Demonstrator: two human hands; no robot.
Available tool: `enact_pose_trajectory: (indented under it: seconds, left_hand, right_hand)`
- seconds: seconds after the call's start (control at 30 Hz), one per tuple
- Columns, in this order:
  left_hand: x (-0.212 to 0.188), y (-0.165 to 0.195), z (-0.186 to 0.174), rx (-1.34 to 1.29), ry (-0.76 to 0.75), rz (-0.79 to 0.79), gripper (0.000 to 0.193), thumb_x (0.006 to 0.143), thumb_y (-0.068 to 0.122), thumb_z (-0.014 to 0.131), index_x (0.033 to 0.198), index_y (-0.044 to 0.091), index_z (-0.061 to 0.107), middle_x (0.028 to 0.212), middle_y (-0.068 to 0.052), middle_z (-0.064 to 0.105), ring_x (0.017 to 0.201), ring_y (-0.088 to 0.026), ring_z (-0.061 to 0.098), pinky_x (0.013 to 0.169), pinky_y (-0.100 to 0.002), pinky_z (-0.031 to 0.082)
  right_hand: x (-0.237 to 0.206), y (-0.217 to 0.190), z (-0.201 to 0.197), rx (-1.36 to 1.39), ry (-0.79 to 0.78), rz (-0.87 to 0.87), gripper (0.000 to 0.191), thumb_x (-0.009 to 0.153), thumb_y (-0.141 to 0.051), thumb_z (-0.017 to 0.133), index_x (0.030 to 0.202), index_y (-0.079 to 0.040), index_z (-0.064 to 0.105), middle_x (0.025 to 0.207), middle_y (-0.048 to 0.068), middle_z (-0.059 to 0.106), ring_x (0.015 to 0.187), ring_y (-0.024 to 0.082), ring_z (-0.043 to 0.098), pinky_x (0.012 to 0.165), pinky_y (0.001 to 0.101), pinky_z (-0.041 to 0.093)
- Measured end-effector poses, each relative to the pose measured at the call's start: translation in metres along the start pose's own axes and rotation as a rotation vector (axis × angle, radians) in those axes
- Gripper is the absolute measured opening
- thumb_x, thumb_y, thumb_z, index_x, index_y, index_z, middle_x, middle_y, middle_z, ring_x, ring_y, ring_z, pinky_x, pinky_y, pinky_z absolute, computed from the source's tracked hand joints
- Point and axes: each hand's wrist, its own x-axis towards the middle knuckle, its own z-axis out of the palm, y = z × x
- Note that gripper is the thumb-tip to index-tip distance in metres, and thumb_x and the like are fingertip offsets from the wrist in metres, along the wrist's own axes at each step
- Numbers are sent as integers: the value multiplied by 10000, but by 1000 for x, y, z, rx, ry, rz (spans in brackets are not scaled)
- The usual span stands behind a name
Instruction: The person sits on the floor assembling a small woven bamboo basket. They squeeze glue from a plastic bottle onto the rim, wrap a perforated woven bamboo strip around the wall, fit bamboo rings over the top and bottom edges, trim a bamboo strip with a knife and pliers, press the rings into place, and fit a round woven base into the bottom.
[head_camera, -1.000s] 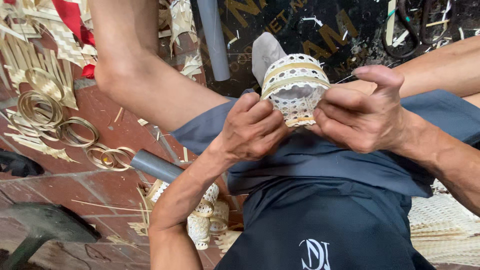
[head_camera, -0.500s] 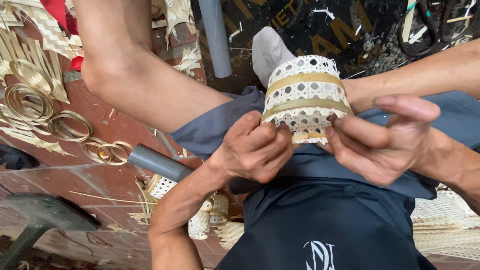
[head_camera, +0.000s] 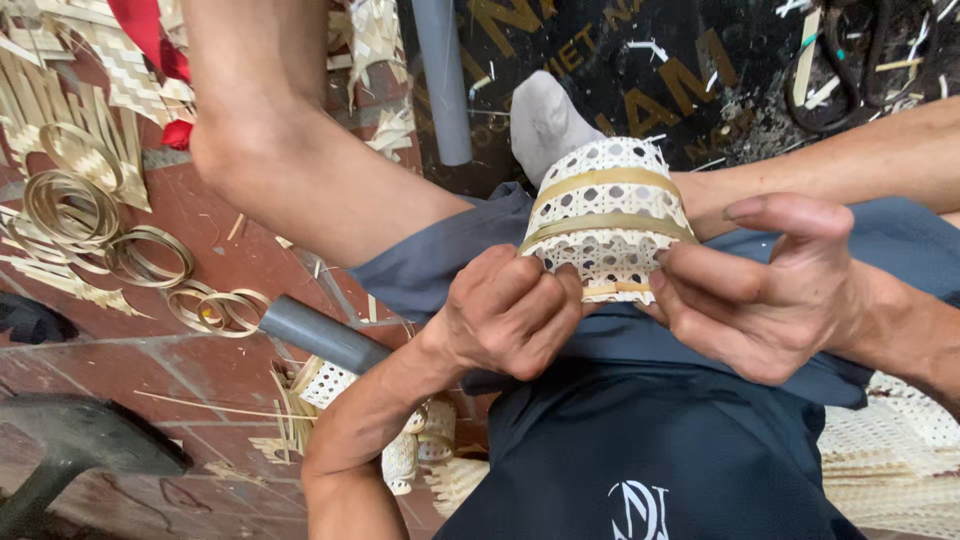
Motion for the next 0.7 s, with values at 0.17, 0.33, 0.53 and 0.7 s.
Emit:
enact_pose_trajectory:
  seconds: [0.17,0.33,0.53,0.7]
  left_hand:
    - [0,1,-4,-9,13,-22,215,895,106,849,898,-41,691,765,-11,509,690,-150,476,564,-291,404]
    - [0,0,-6,-37,26,-42,226,902,107,847,927,-48,685,769,-19,525,689,-162,495,569,-305,415]
    - [-2,4,-8,-23,19,-112,334,827,74,781,1146,-7,726,732,30,455,670,-147,453,575,-310,360]
    - [-1,6,-7,-28,18,-154,474,777,85,741,1246,21,717,741,48,450,666,-148,414,582,-322,315]
  right_hand:
    - [4,1,0,36,-10,-13,92,771,-158,773,791,-76,739,792,-6,723,932,126,634,937,453,366]
    - [9,2,0,101,-12,8,106,787,-160,766,803,-58,744,779,-7,722,951,135,651,934,483,371]
    - [18,4,0,103,-6,4,117,746,-143,784,773,-48,721,744,-7,706,927,136,640,943,456,365]
    - [26,7,1,41,-5,1,112,736,-122,792,757,-58,703,728,0,705,918,137,639,939,458,378]
